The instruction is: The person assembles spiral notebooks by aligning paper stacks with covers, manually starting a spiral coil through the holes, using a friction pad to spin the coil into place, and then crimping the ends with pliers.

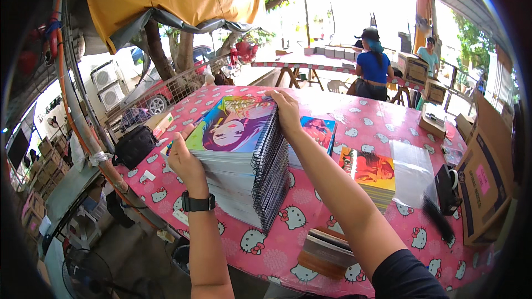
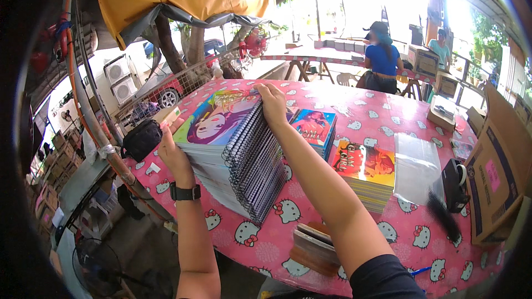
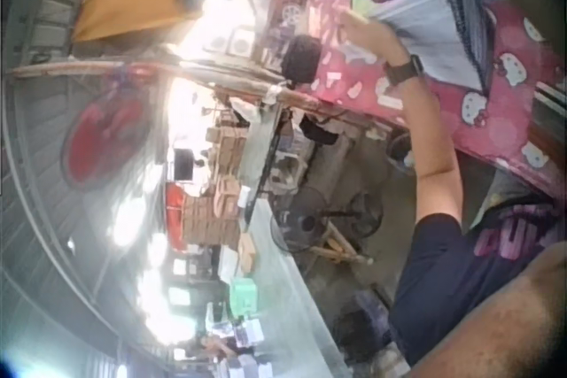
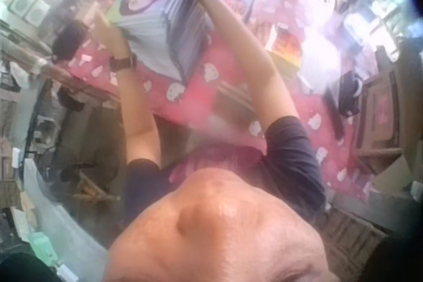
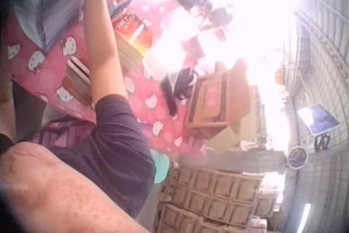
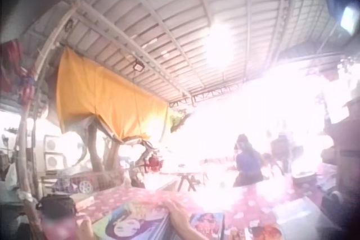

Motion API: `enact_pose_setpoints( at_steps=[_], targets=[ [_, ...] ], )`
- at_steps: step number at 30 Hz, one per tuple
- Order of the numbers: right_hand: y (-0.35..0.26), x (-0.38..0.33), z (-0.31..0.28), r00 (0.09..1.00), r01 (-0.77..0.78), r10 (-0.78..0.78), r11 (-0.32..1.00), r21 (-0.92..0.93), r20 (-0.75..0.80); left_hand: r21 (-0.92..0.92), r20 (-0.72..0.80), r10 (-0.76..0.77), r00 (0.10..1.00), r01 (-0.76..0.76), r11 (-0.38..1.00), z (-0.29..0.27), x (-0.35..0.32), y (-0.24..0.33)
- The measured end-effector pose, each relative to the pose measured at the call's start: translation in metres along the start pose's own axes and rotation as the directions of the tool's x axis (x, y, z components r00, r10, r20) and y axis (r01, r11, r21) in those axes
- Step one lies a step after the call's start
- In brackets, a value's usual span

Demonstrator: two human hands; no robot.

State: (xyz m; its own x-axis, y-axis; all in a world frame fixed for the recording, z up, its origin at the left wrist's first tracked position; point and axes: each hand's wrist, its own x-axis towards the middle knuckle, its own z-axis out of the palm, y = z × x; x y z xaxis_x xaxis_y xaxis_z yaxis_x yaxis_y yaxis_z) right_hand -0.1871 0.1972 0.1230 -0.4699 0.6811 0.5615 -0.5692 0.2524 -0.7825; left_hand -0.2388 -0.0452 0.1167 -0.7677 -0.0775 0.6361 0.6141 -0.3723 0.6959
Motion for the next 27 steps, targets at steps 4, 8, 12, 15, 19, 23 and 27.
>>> enact_pose_setpoints(
  at_steps=[4,8,12,15,19,23,27],
  targets=[
    [0.0,-0.005,-0.003,0.992,0.112,-0.108,0.991,-0.068,0.057,-0.008,-0.015,0.068,0.998,-0.068,0.998,0.001,0.002,-0.004],
    [-0.014,-0.008,-0.029,0.994,0.11,-0.108,0.967,-0.231,0.022,0.221,0.029,0.257,0.966,-0.257,0.941,-0.004,0.007,-0.01],
    [-0.06,-0.058,-0.125,0.976,0.194,-0.085,0.76,-0.62,0.201,0.121,-0.089,0.204,0.975,-0.193,0.974,-0.049,-0.036,0.029],
    [-0.069,-0.087,-0.255,0.992,-0.124,0.044,0.517,-0.847,-0.118,-0.221,0.06,0.119,0.991,-0.103,0.97,-0.108,-0.08,0.039],
    [-0.055,-0.166,-0.354,0.893,-0.449,0.127,0.2,-0.871,-0.432,-0.413,0.46,0.171,0.871,0.039,0.91,-0.064,-0.153,0.05],
    [-0.07,-0.189,-0.402,0.674,-0.733,0.585,0.454,-0.508,-0.451,-0.344,0.673,0.05,0.738,0.252,0.904,-0.019,-0.199,0.06],
    [-0.107,-0.201,-0.37,0.889,-0.446,0.122,0.443,-0.778,-0.441,-0.146,0.704,-0.103,0.703,0.286,0.947,0.003,-0.218,0.063]
  ],
)
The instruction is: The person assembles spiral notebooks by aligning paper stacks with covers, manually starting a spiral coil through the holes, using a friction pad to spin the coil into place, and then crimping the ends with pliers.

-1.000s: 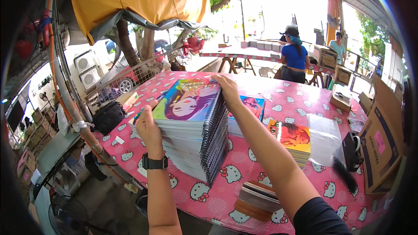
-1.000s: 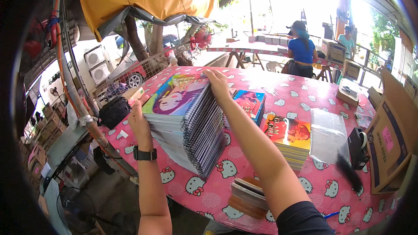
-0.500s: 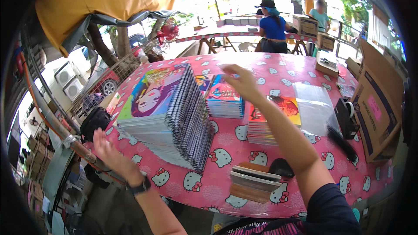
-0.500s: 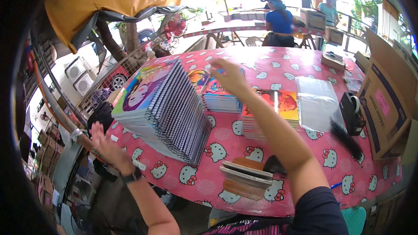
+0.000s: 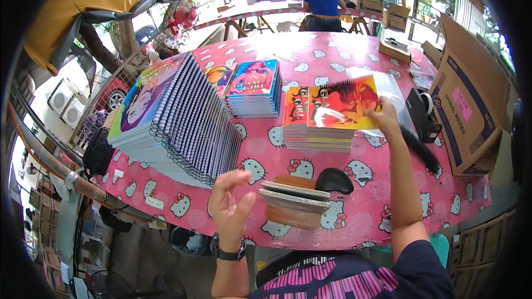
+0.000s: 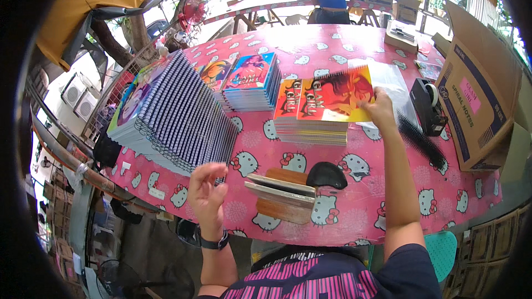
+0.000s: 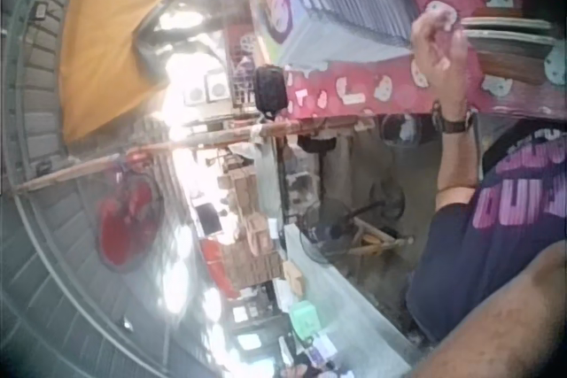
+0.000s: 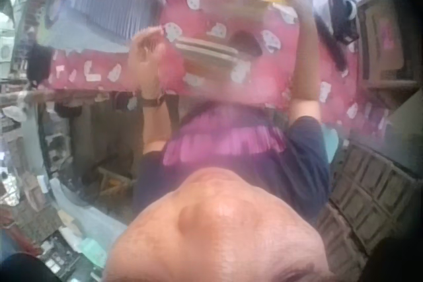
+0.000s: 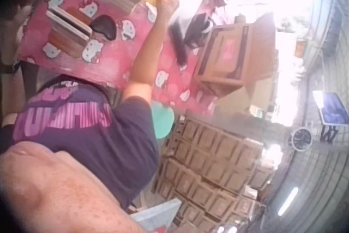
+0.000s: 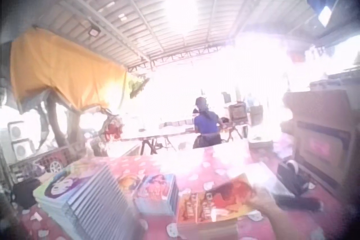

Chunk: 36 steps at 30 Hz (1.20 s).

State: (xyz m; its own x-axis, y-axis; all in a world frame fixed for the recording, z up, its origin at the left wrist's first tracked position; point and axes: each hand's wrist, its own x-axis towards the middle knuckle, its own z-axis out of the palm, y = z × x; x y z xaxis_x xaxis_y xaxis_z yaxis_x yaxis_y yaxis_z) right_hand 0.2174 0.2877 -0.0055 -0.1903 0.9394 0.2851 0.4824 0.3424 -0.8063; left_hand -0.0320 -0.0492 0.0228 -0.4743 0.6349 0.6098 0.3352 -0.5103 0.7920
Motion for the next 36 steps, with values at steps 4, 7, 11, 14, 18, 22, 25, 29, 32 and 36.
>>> enact_pose_setpoints(
  at_steps=[4,7,11,14,18,22,25,29,32,36],
  targets=[
    [-0.064,-0.084,-0.003,0.957,0.281,-0.281,0.843,0.459,-0.07,0.129,-0.186,-0.077,0.979,0.102,0.986,0.04,0.018,-0.013],
    [-0.092,-0.16,0.012,0.961,0.261,-0.258,0.717,0.646,-0.102,-0.143,-0.023,-0.209,0.978,0.204,0.968,0.041,0.021,-0.036],
    [-0.062,-0.198,0.036,0.914,0.34,-0.404,0.693,0.636,-0.049,-0.2,0.144,-0.261,0.954,0.287,0.937,0.006,0.007,-0.049],
    [-0.061,-0.211,0.039,0.952,0.189,-0.292,0.8,0.57,0.094,-0.112,0.173,-0.294,0.94,0.315,0.943,-0.003,0.002,-0.055],
    [-0.054,-0.21,0.041,0.874,0.354,-0.467,0.801,0.483,0.136,-0.077,0.157,-0.343,0.926,0.357,0.931,-0.016,-0.008,-0.069],
    [-0.05,-0.204,0.034,0.801,0.422,-0.555,0.79,0.445,0.224,-0.035,0.166,-0.41,0.897,0.421,0.906,-0.034,-0.021,-0.081],
    [-0.06,-0.202,0.03,0.797,0.355,-0.549,0.764,0.539,0.252,-0.273,0.114,-0.378,0.919,0.395,0.877,-0.017,-0.032,-0.077],
    [-0.069,-0.211,0.048,0.842,-0.028,-0.408,0.622,0.782,0.355,-0.191,-0.008,-0.336,0.942,0.328,0.925,-0.007,-0.045,-0.097],
    [-0.066,-0.207,0.05,0.889,-0.003,-0.385,0.535,0.845,0.247,-0.112,-0.127,-0.198,0.972,0.184,0.977,-0.005,-0.04,-0.097],
    [-0.082,-0.216,0.056,0.946,0.073,-0.233,0.83,0.553,0.224,-0.164,-0.126,-0.314,0.941,0.292,0.942,0.012,-0.017,-0.071]
  ],
)
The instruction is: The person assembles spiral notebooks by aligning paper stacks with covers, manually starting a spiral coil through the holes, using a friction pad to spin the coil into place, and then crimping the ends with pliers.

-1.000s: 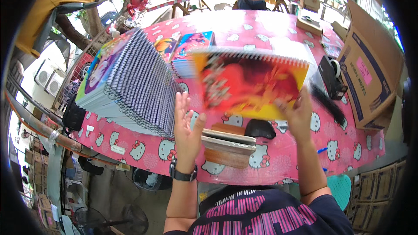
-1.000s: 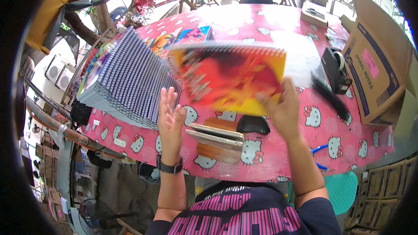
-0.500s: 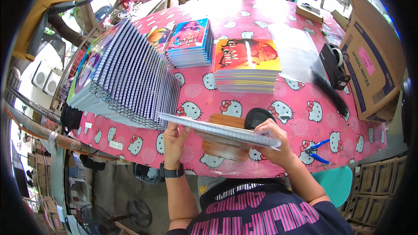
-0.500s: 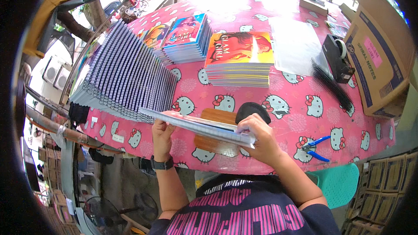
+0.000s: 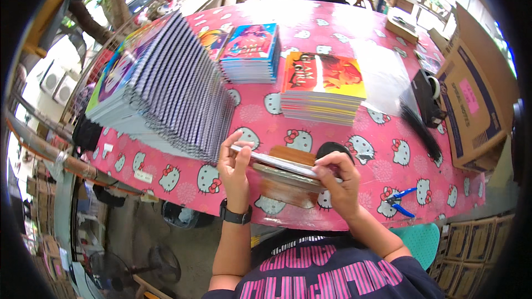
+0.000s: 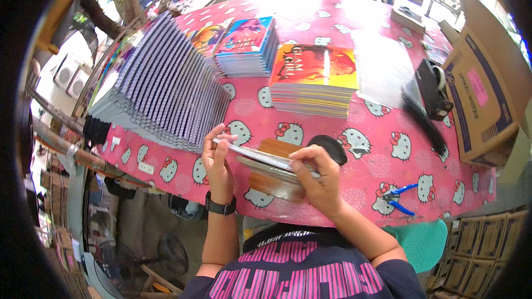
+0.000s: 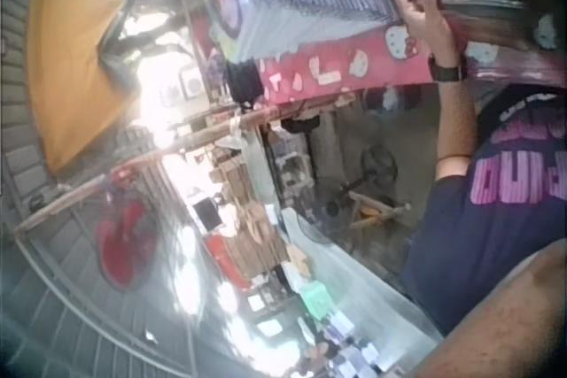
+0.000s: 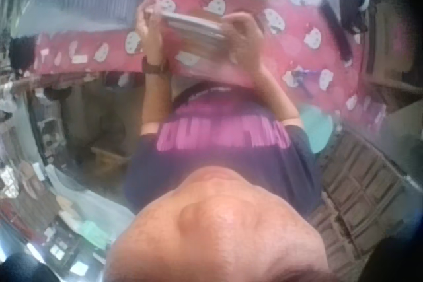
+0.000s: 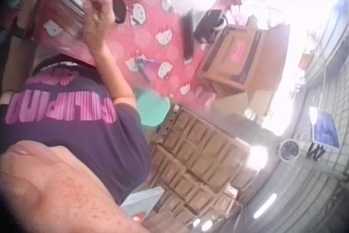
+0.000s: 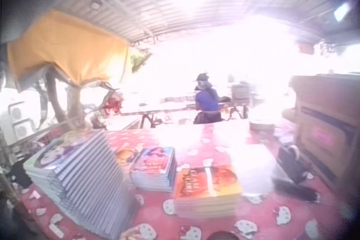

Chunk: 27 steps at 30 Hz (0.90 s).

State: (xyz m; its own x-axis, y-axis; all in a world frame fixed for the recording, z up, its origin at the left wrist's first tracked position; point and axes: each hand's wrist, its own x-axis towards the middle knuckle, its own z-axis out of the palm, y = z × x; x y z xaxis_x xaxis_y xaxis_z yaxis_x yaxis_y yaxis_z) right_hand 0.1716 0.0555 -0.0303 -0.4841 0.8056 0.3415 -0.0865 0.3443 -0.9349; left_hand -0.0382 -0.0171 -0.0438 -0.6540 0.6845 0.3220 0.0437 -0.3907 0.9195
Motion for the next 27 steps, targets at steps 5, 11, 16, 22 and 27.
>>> enact_pose_setpoints(
  at_steps=[5,11,16,22,27],
  targets=[
    [0.016,0.025,-0.042,0.986,0.13,-0.129,0.992,-0.002,-0.108,-0.052,-0.16,-0.025,0.987,0.016,0.999,0.011,0.001,-0.007],
    [0.106,0.05,-0.242,0.89,-0.348,-0.22,0.236,-0.907,-0.399,-0.193,-0.05,-0.142,0.989,0.13,0.973,0.025,0.0,-0.003],
    [0.12,0.039,-0.265,0.926,-0.377,0.037,0.131,-0.917,-0.375,-0.181,-0.059,-0.153,0.986,0.14,0.973,0.026,-0.001,0.006],
    [0.109,0.04,-0.263,0.909,-0.258,-0.198,0.422,-0.869,-0.366,0.06,-0.098,-0.026,0.995,0.032,0.998,0.012,0.002,-0.005],
    [-0.006,0.036,-0.169,0.994,-0.01,-0.062,0.774,-0.633,-0.091,0.738,0.188,0.425,0.886,-0.413,0.534,0.054,-0.027,0.035]
  ],
)
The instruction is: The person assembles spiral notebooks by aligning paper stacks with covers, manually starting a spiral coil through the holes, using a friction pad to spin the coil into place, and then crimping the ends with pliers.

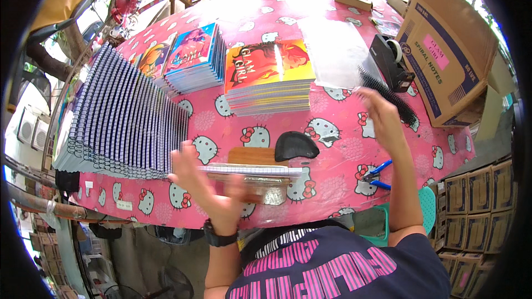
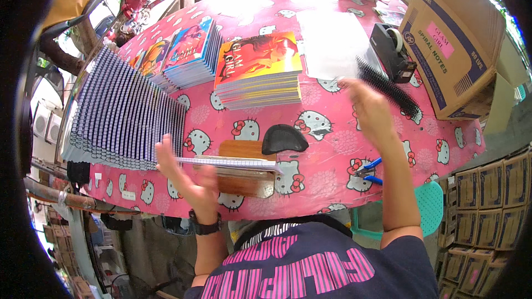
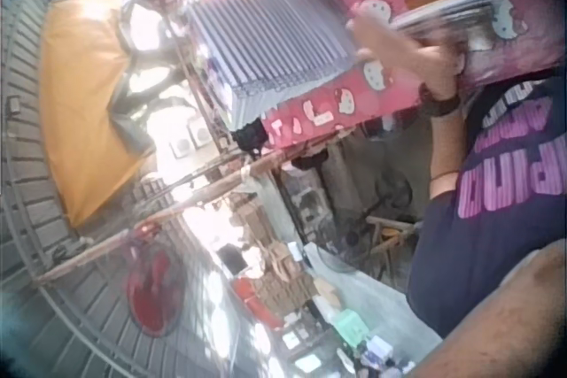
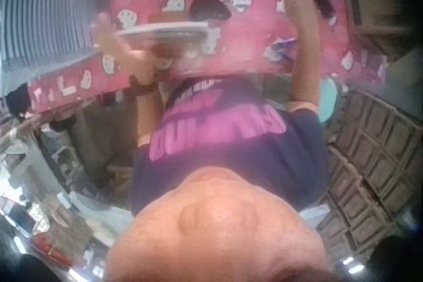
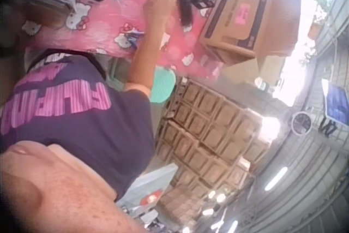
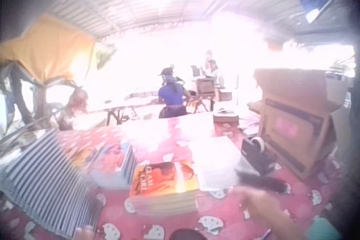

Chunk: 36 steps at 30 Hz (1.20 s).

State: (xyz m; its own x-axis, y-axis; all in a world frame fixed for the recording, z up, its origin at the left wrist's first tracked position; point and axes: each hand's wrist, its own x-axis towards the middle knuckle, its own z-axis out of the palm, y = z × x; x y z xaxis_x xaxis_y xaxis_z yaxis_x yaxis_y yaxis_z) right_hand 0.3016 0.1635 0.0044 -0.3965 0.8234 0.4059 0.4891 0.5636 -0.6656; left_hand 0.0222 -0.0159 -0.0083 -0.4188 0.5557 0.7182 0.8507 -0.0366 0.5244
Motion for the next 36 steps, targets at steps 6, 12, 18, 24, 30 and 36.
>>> enact_pose_setpoints(
  at_steps=[6,12,18,24,30,36],
  targets=[
    [-0.078,-0.025,0.023,0.924,0.044,-0.158,0.949,0.313,0.348,-0.17,0.398,0.346,0.849,-0.303,0.938,0.023,-0.001,0.027],
    [-0.075,-0.031,0.037,0.937,0.053,-0.166,0.937,0.345,0.307,-0.295,0.344,0.324,0.881,-0.226,0.928,0.029,-0.003,0.026],
    [-0.074,-0.031,0.042,0.952,0.013,-0.127,0.926,0.378,0.278,-0.026,0.309,0.267,0.913,-0.272,0.962,0.028,-0.013,0.042],
    [-0.077,-0.035,0.05,0.965,0.078,-0.166,0.923,0.378,0.204,0.037,0.332,0.225,0.916,-0.25,0.967,0.04,-0.024,0.038],
    [-0.075,-0.032,0.05,0.938,0.182,-0.277,0.906,0.381,0.21,0.024,0.227,0.243,0.943,-0.254,0.967,0.05,-0.032,0.035],
    [-0.073,-0.033,0.046,0.933,0.19,-0.286,0.907,0.375,0.218,0.094,0.195,0.228,0.954,-0.249,0.964,0.057,-0.037,0.036]
  ],
)
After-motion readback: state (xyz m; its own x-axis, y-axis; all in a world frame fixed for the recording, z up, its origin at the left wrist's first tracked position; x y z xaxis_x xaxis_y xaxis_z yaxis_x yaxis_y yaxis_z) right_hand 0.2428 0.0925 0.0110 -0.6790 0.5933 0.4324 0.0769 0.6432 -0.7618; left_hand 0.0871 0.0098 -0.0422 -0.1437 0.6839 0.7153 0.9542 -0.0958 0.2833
